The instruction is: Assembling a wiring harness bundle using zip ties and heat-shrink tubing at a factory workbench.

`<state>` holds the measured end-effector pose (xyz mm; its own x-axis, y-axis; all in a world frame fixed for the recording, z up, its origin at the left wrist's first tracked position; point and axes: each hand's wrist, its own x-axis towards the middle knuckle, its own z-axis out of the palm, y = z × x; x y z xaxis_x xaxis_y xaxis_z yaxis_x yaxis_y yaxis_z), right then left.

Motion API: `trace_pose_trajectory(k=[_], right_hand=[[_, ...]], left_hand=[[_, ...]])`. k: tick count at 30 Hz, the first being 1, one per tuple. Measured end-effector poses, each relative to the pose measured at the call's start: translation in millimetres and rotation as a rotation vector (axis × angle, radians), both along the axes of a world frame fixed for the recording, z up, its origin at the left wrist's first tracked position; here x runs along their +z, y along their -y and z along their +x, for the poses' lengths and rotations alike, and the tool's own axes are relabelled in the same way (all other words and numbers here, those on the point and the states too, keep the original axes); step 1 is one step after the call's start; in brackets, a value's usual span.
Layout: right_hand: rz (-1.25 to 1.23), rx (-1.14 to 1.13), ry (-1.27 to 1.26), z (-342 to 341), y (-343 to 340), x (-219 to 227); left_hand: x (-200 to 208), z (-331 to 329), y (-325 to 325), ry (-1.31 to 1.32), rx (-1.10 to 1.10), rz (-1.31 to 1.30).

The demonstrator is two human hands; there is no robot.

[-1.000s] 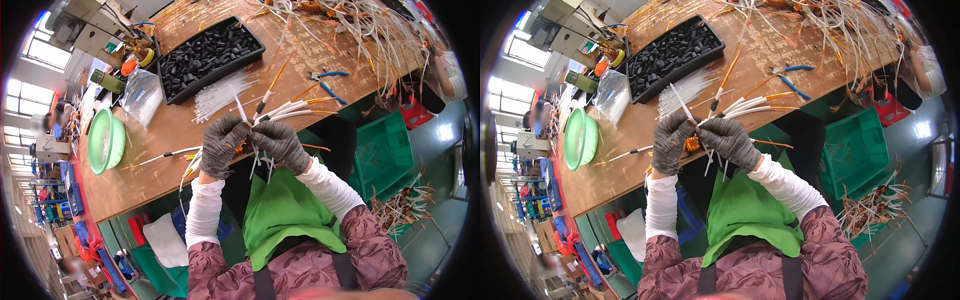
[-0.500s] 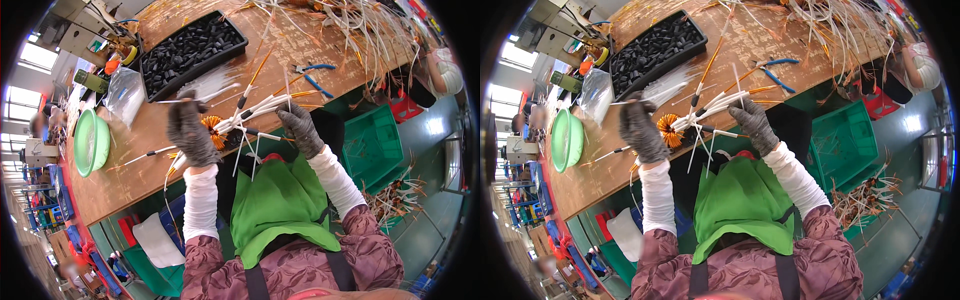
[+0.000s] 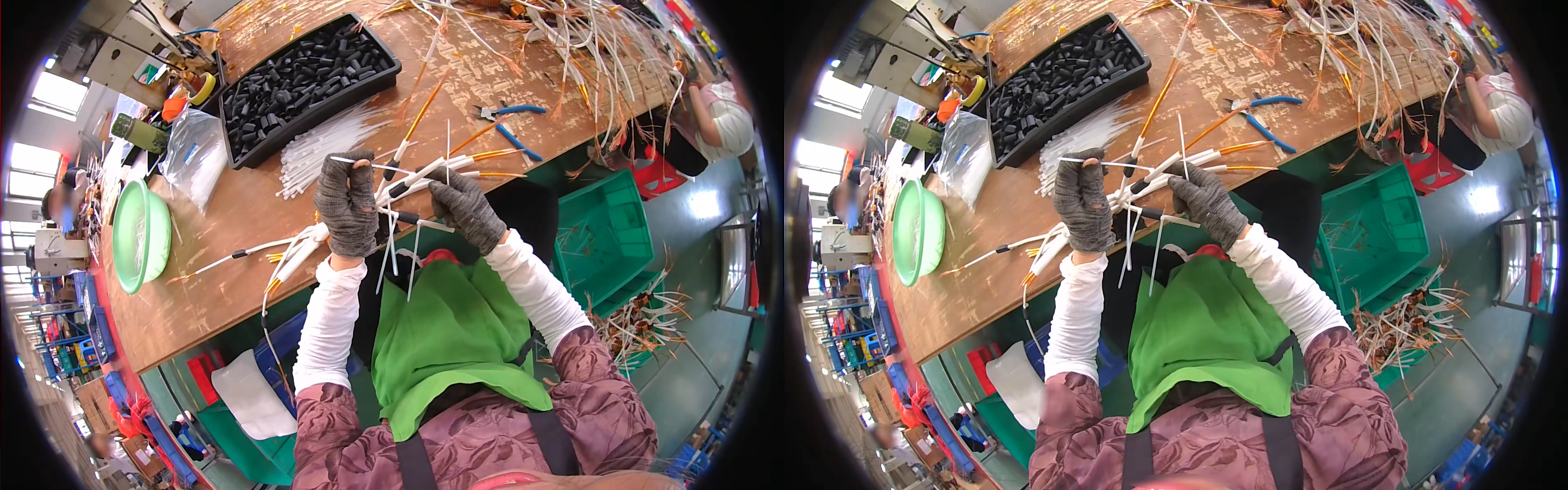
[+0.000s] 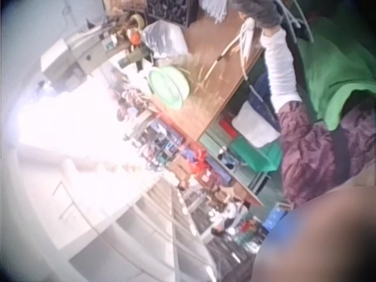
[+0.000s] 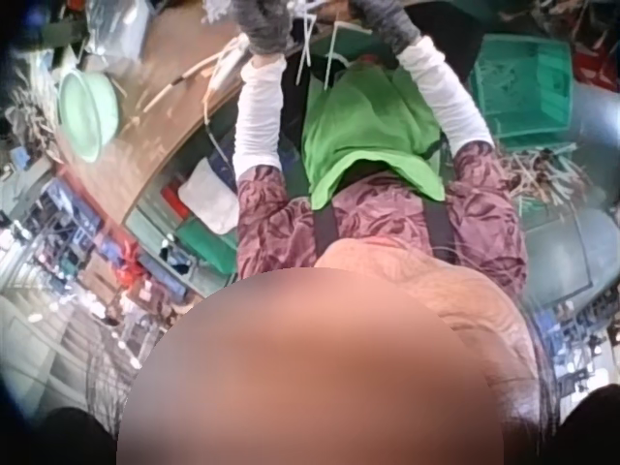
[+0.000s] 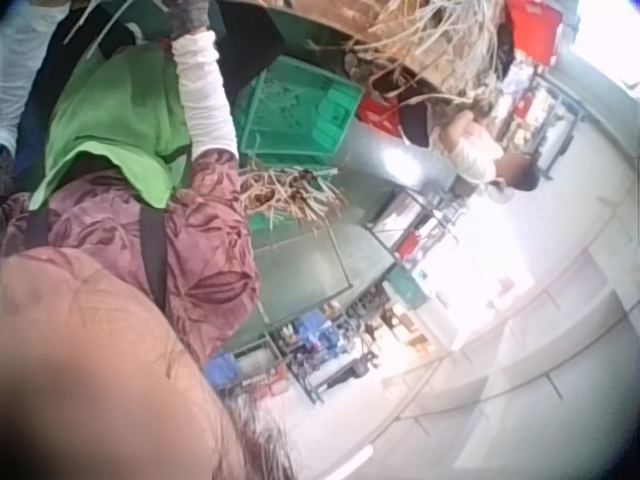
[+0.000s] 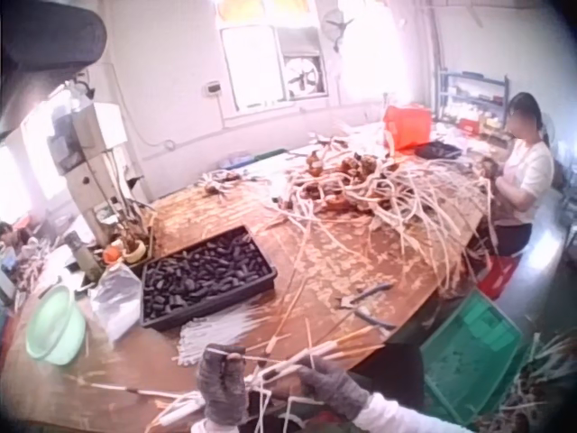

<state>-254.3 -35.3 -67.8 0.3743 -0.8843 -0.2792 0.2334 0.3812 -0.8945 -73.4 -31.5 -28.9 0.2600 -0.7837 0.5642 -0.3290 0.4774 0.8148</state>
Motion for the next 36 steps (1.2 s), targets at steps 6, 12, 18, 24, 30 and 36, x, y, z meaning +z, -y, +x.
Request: trace_pose_trajectory(k=[6,12,18,24,30,36], right_hand=[[0.066,0.037,-0.060,4,3,-7],[0.059,0.153,-0.048,6,3,-3],[-0.581,-0.049,-0.492,9,-5,6],[0.028,0.095,-0.103,1,-10,19],[0.217,0.123,0.087,2,-9,14],[0.258,0.108,0.131,5,-16,22]], left_hand=[[-11,3,9,-0.166,-0.117,0.211],[-10,9,7,-0.105,-0.129,0.265],[2,6,-22,-0.390,-0.239,0.477],[9,5,-55,-0.379,-0.566,0.442],[-7,-17,-38,-0.109,-0.139,0.207],[-27,-24,-32,0.039,0.015,0.017]])
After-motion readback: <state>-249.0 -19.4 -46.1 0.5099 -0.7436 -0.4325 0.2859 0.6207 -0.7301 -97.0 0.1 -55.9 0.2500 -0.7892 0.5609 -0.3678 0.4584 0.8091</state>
